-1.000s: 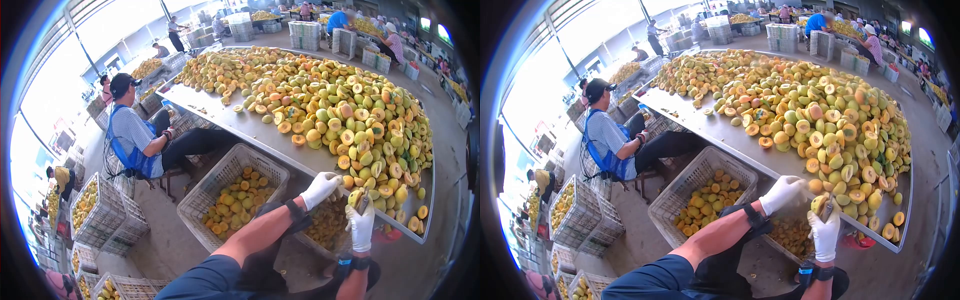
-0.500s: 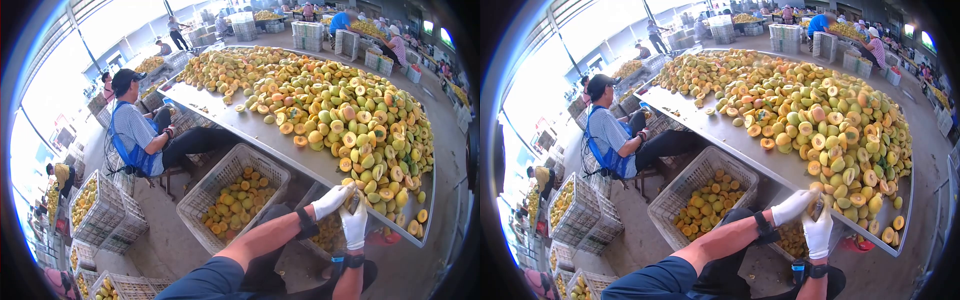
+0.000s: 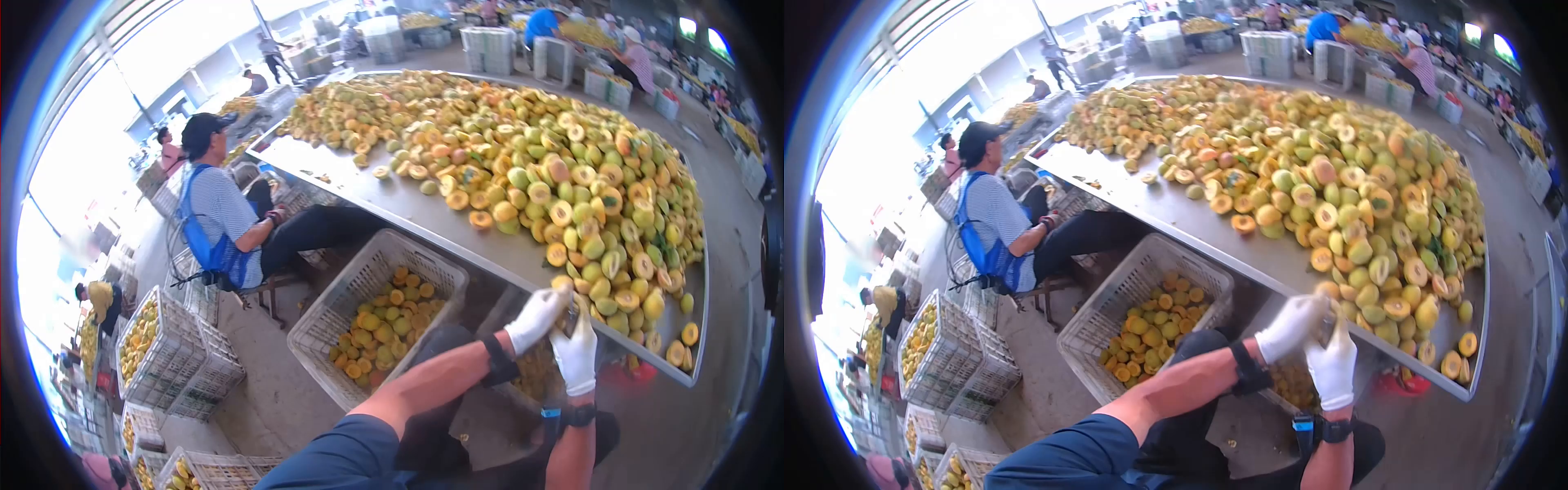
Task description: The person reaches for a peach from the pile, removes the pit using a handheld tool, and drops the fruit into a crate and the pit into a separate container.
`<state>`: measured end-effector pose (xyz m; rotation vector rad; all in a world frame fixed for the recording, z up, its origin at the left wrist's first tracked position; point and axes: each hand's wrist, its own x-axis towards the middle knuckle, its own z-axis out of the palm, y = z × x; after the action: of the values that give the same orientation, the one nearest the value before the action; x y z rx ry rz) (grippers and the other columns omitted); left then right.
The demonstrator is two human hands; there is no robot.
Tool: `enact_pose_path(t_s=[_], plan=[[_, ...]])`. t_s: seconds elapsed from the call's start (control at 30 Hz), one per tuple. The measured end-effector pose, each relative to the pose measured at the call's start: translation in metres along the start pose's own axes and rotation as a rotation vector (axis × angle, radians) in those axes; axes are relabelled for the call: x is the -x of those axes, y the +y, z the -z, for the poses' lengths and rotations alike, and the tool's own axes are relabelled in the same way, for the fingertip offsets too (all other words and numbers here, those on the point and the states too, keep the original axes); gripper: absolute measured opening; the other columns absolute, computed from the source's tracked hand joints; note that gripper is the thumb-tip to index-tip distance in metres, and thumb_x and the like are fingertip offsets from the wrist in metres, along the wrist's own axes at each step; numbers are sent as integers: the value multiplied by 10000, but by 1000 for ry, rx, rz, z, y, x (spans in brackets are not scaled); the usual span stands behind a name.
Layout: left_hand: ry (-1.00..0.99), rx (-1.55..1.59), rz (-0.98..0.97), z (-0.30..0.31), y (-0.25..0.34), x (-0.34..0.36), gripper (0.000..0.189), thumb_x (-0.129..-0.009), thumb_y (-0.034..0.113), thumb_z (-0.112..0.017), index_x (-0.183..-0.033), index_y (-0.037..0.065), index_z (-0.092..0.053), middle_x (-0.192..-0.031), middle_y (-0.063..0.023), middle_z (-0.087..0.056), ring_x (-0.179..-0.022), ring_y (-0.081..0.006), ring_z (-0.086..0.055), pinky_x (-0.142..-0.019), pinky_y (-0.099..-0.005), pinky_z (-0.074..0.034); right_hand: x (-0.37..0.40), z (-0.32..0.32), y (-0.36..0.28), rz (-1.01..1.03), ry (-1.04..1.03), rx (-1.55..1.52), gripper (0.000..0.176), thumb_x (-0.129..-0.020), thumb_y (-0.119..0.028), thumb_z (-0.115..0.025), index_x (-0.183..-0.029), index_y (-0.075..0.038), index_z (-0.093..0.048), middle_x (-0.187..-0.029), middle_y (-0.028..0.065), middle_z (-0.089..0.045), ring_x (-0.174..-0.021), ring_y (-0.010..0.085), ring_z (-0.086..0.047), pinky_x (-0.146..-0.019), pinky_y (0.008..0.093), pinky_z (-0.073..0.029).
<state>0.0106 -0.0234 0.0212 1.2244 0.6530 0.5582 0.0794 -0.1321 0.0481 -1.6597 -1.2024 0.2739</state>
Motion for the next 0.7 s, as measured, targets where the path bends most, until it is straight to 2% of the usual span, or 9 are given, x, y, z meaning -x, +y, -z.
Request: enact_pose_path(t_s=[0.03,0.1,0.17,0.2,0.33,0.43,0.5,0.53,0.7], plan=[[-31,-17,-68,9,6,0,368,-1034,359,-478,-994,36,-650,-867,-30,-644,-788,-120,-601,-718,-289,-504,1,2,1,-39,-22,30,615,-824,-68,-735,-1369,14,-463,-1198,194,-647,-1113,260,-639,-952,346,-496],[59,744,79,3,17,-3,262,-989,320,-539,-1071,79,-600,-936,-40,-639,-837,-164,-631,-713,-313,-526,1,7,-13,13,25,96,530,-864,-80,-686,-1340,26,-480,-1131,258,-655,-1059,378,-658,-865,392,-529],[-61,698,261,28,27,-4,403,-967,374,-435,-1070,37,-631,-884,-65,-638,-692,-163,-594,-531,-280,-465,3,9,-15,117,131,116,369,-854,-72,-672,-1196,9,-559,-851,268,-655,-800,445,-653,-650,461,-523],[-118,672,270,32,31,-5,520,-978,421,-365,-1122,-1,-633,-861,-75,-635,-603,-158,-547,-460,-254,-398,6,9,-10,36,111,115,306,-848,-73,-673,-1126,4,-571,-784,243,-644,-746,437,-647,-623,458,-514],[-153,602,262,33,37,-7,549,-972,404,-361,-1161,-48,-608,-856,-121,-647,-563,-165,-526,-434,-247,-354,10,2,-2,48,70,206,207,-816,-56,-650,-987,-21,-538,-770,222,-612,-747,451,-613,-644,523,-490],[-201,606,320,21,36,-6,510,-952,363,-395,-1118,-64,-616,-885,-156,-669,-636,-203,-589,-512,-275,-457,11,-3,2,19,41,223,216,-811,-65,-648,-970,-21,-508,-796,228,-613,-776,455,-613,-674,531,-492],[-48,592,202,4,38,0,463,-931,327,-422,-1066,-62,-632,-913,-182,-682,-758,-252,-644,-688,-336,-545,13,-4,6,-15,41,261,223,-811,-70,-644,-976,-18,-505,-809,230,-616,-780,455,-617,-681,532,-497],[-88,585,171,5,34,0,438,-919,303,-421,-1032,-58,-643,-915,-189,-681,-854,-284,-656,-844,-388,-545,13,-5,7,-37,34,290,229,-810,-75,-641,-983,-15,-503,-822,233,-619,-783,454,-620,-688,532,-502],[-106,520,138,4,20,-4,430,-922,289,-406,-1042,-52,-637,-922,-195,-682,-862,-286,-651,-825,-394,-539,14,-8,6,-105,22,344,220,-822,-91,-621,-990,-7,-506,-841,239,-627,-798,451,-633,-708,527,-519]])
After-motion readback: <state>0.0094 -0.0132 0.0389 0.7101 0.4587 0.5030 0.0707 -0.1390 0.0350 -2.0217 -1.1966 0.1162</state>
